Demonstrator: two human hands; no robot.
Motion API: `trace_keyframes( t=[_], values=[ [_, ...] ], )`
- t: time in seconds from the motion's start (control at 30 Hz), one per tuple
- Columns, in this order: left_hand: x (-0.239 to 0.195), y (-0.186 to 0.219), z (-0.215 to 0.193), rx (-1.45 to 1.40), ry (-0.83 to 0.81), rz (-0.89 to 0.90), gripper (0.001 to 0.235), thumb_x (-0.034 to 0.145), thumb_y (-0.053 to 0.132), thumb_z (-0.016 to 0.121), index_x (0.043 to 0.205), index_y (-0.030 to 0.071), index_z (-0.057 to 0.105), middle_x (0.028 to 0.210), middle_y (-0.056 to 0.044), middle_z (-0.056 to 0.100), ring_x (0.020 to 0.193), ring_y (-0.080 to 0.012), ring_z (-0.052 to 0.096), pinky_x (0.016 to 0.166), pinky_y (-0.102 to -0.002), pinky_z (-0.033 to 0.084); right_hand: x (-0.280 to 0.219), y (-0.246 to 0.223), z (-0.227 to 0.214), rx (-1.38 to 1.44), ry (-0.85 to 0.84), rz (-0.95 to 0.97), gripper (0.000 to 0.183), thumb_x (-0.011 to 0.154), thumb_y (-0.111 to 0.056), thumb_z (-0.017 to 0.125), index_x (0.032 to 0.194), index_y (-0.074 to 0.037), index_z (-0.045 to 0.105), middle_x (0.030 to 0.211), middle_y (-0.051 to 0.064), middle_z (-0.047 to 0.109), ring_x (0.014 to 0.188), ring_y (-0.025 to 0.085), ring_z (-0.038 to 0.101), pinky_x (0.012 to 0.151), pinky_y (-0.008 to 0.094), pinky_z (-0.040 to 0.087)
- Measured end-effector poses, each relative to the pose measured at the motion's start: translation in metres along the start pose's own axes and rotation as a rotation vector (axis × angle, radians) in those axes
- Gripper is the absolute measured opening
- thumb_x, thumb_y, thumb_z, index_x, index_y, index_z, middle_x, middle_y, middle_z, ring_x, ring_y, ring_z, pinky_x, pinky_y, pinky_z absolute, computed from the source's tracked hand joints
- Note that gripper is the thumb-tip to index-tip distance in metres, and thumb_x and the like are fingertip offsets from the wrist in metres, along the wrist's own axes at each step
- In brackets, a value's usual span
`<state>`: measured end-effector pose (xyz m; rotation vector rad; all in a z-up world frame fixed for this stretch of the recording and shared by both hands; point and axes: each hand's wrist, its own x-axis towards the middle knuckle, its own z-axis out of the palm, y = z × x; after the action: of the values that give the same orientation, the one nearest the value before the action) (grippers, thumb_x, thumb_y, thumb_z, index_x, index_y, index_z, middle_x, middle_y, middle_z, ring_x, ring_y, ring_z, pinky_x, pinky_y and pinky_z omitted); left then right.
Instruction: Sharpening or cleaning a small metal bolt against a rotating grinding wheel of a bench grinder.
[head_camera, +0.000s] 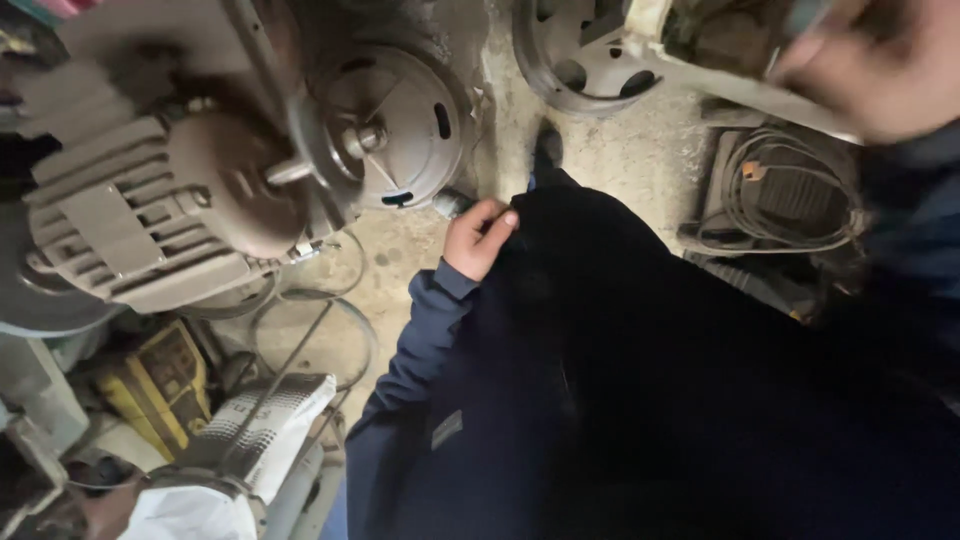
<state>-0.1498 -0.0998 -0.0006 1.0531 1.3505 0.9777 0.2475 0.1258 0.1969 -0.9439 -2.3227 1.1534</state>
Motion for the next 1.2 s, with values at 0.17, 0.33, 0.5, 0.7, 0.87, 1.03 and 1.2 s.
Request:
trace_keyframes(
  t=[0.17,0.33,0.5,0.7,0.87,1.03,1.2],
  values=[
    [-0.007,-0.01,-0.013,-0.335,-0.01,-0.048,0.026,0.106,0.016,0.063,0.128,0.002,0.061,0.101,-0.001,0.07,0.086,-0.0085,0.062,0.078,-0.025,0.053,0.091,-0.072,0.175,-0.043,-0.259,-0.126,0.034,0.095,-0.025,0.079,0.12,-0.005,0.066,0.1,0.008,0.073,0.089,0.023,0.073,0.075,0.033,0.057],
    [-0.029,0.014,-0.031,-0.585,0.105,0.1,0.036,0.108,0.01,0.061,0.142,0.002,0.053,0.119,-0.004,0.068,0.099,-0.0102,0.064,0.086,-0.027,0.055,0.11,-0.097,0.263,-0.277,-0.22,-0.31,0.024,0.097,-0.028,0.082,0.111,-0.01,0.073,0.088,0.007,0.068,0.074,0.028,0.067,0.064,0.04,0.051],
    [-0.054,-0.01,-0.044,-0.68,0.348,0.18,0.03,0.11,0.006,0.063,0.137,-0.004,0.058,0.114,-0.009,0.07,0.099,-0.0139,0.064,0.094,-0.03,0.054,0.119,-0.106,0.292,-0.149,-0.196,-0.357,0.03,0.097,-0.028,0.082,0.115,-0.006,0.071,0.093,0.01,0.068,0.078,0.028,0.068,0.069,0.038,0.054],
    [-0.076,-0.021,-0.051,-0.746,0.551,0.281,0.027,0.109,0.006,0.065,0.134,-0.004,0.058,0.113,-0.011,0.071,0.099,-0.0165,0.065,0.093,-0.032,0.054,0.125,-0.102,0.313,-0.012,-0.248,-0.385,0.025,0.098,-0.02,0.085,0.112,-0.004,0.072,0.096,0.01,0.07,0.081,0.027,0.071,0.071,0.036,0.055],
    [-0.084,0.008,-0.059,-0.737,0.546,0.269,0.033,0.105,0.007,0.063,0.135,-0.002,0.054,0.121,-0.011,0.07,0.107,-0.017,0.068,0.1,-0.033,0.055,0.127,-0.096,0.322,0.054,-0.25,-0.376,0.019,0.101,-0.01,0.083,0.114,-0.002,0.073,0.097,0.013,0.07,0.081,0.026,0.07,0.073,0.035,0.055],
    [-0.087,-0.004,-0.059,-0.723,0.577,0.328,0.031,0.107,-0.003,0.066,0.135,-0.003,0.056,0.123,-0.01,0.069,0.113,-0.0151,0.065,0.104,-0.03,0.053,0.126,-0.088,0.338,0.229,-0.201,-0.178,0.015,0.103,-0.008,0.079,0.112,0.0,0.071,0.094,0.011,0.073,0.08,0.018,0.071,0.071,0.03,0.054],
    [-0.068,-0.033,-0.062,-0.607,0.686,0.35,0.028,0.108,-0.004,0.066,0.135,-0.004,0.058,0.116,-0.009,0.07,0.106,-0.0126,0.065,0.098,-0.026,0.052,0.133,-0.088,0.345,0.214,-0.19,-0.196,0.019,0.103,-0.009,0.08,0.115,0.001,0.069,0.094,0.014,0.071,0.079,0.019,0.069,0.071,0.03,0.053]
  ],
)
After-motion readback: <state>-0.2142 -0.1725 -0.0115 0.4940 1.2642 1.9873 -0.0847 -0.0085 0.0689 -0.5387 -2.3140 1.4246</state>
